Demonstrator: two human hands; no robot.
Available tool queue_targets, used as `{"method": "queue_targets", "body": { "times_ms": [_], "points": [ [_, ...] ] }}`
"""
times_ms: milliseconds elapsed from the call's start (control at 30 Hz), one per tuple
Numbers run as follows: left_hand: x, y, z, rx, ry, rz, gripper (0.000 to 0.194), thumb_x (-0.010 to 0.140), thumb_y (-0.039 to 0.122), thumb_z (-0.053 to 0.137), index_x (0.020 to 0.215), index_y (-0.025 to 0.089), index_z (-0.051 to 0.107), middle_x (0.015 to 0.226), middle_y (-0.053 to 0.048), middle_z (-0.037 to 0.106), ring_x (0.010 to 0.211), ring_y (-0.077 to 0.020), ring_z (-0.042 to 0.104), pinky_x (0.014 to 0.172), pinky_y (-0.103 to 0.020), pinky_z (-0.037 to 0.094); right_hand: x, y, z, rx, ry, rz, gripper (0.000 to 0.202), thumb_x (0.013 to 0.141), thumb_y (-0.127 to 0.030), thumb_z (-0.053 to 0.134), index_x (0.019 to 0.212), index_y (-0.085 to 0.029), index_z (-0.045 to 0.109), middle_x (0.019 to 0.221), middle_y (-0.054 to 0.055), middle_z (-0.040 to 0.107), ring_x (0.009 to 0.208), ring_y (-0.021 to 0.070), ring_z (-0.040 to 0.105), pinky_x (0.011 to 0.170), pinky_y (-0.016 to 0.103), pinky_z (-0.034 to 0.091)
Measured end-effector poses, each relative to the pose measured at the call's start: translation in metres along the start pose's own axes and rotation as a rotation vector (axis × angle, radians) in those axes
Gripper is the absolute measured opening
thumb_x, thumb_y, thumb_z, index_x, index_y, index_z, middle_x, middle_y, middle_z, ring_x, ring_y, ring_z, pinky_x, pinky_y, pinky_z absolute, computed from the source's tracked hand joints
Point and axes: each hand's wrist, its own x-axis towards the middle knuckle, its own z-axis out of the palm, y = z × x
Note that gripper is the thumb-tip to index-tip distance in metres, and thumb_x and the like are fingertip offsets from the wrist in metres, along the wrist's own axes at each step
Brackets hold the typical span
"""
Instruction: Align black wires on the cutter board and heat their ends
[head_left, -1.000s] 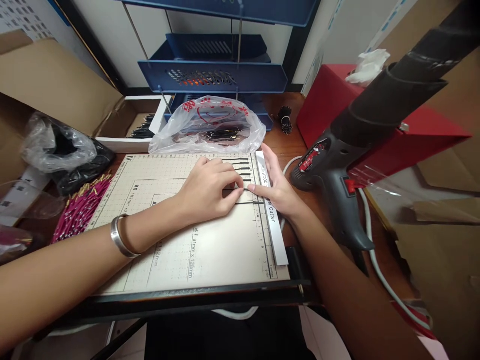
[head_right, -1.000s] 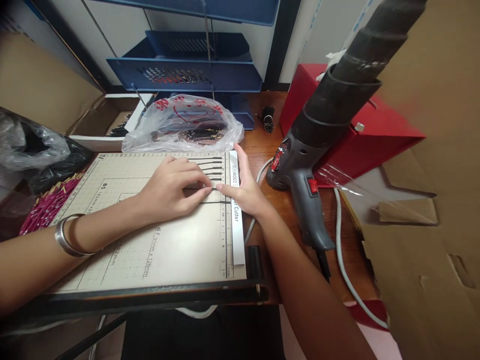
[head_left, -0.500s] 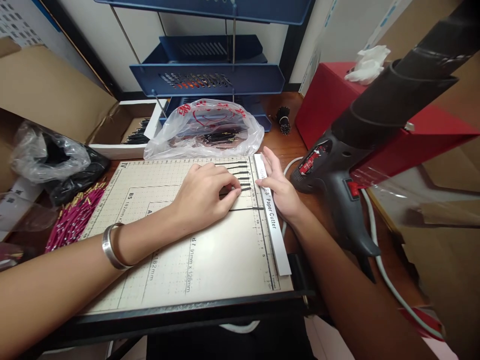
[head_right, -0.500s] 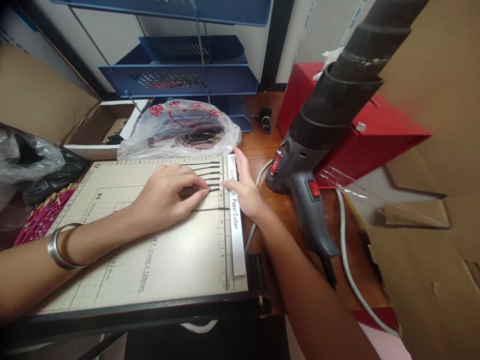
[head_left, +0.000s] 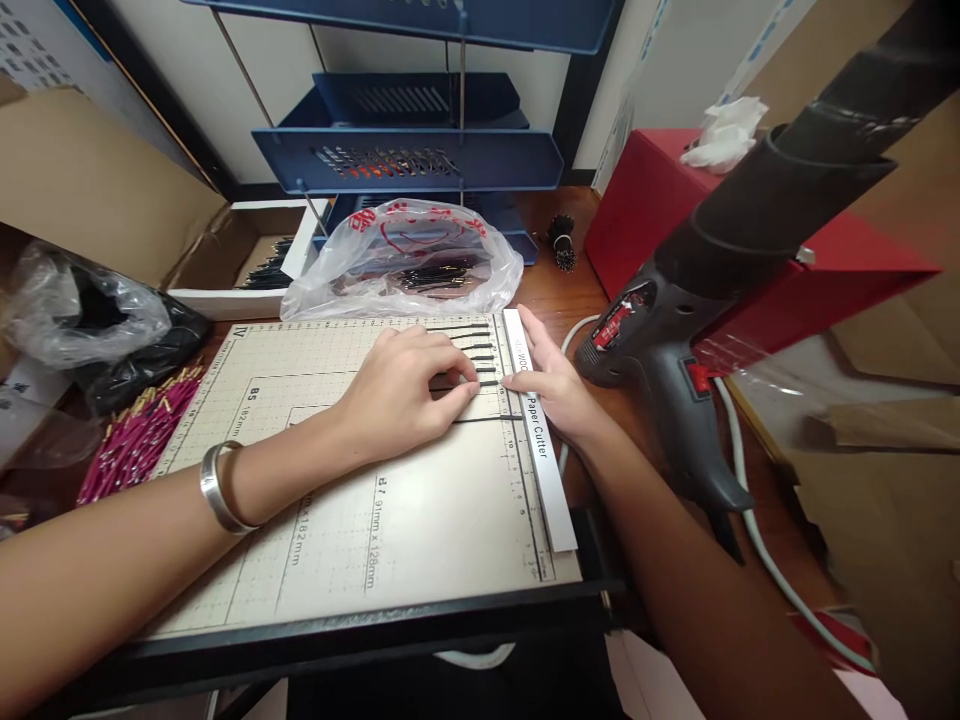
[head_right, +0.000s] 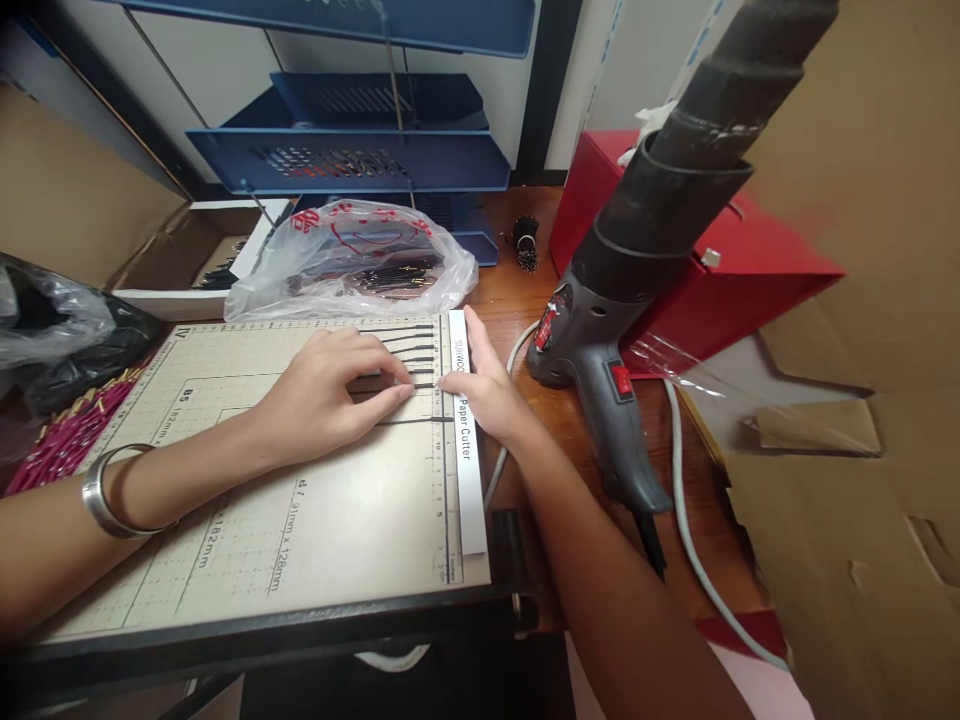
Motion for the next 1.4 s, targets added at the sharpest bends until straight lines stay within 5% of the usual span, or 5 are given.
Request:
{"method": "queue_targets", "body": {
  "times_ms": [300,733,1067,1200,1400],
  "points": [
    [0.0014,-0.0013,-0.0008,-0.002,-0.044,-0.049,0.016,0.096,0.029,0.069,0.088,0.022,0.081,0.086,-0.003,0.079,0.087,-0.0240,0.067,0.083,-0.039,0.042,-0.0008,0.0016,-0.0044,-0.041,-0.031,-0.003,0.130,0.066,-0.031,0.082,0.178,-0.016,0.018,0.182,0.013,0.038,0.169,0.0354,0.039,0.145,0.053,0.027],
    [-0.0024,0.0044,-0.0033,0.032,-0.022,-0.027,0.017,0.096,0.031,0.068,0.087,0.023,0.080,0.087,-0.003,0.080,0.089,-0.0245,0.066,0.085,-0.042,0.037,-0.0013,0.0016,-0.0068,-0.113,-0.078,-0.068,0.128,0.076,-0.044,0.092,0.181,-0.025,0.020,0.184,0.010,0.036,0.173,0.0366,0.032,0.145,0.056,0.028],
    [-0.0043,0.0015,-0.0012,0.039,-0.032,-0.036,0.020,0.101,0.036,0.068,0.104,0.027,0.086,0.097,-0.003,0.082,0.096,-0.0262,0.069,0.088,-0.043,0.036,-0.0021,0.0000,-0.0100,-0.136,-0.090,-0.037,0.133,0.074,-0.044,0.088,0.181,-0.018,0.013,0.185,0.014,0.032,0.175,0.0354,0.027,0.146,0.053,0.024],
    [-0.0051,0.0015,-0.0012,0.043,-0.037,-0.026,0.020,0.101,0.035,0.068,0.096,0.026,0.086,0.101,-0.003,0.082,0.099,-0.0260,0.069,0.089,-0.044,0.036,-0.0011,-0.0012,-0.0090,-0.123,-0.087,-0.054,0.133,0.071,-0.038,0.085,0.179,-0.012,0.013,0.186,0.016,0.030,0.175,0.0346,0.028,0.146,0.050,0.025],
    [-0.0035,0.0034,-0.0046,0.035,-0.066,-0.033,0.019,0.101,0.033,0.068,0.092,0.024,0.083,0.099,-0.004,0.081,0.097,-0.0256,0.067,0.090,-0.044,0.037,-0.0004,-0.0012,-0.0077,-0.083,-0.104,-0.061,0.129,0.070,-0.037,0.086,0.178,-0.018,0.019,0.182,0.014,0.038,0.171,0.0360,0.036,0.145,0.053,0.027]
  ]
}}
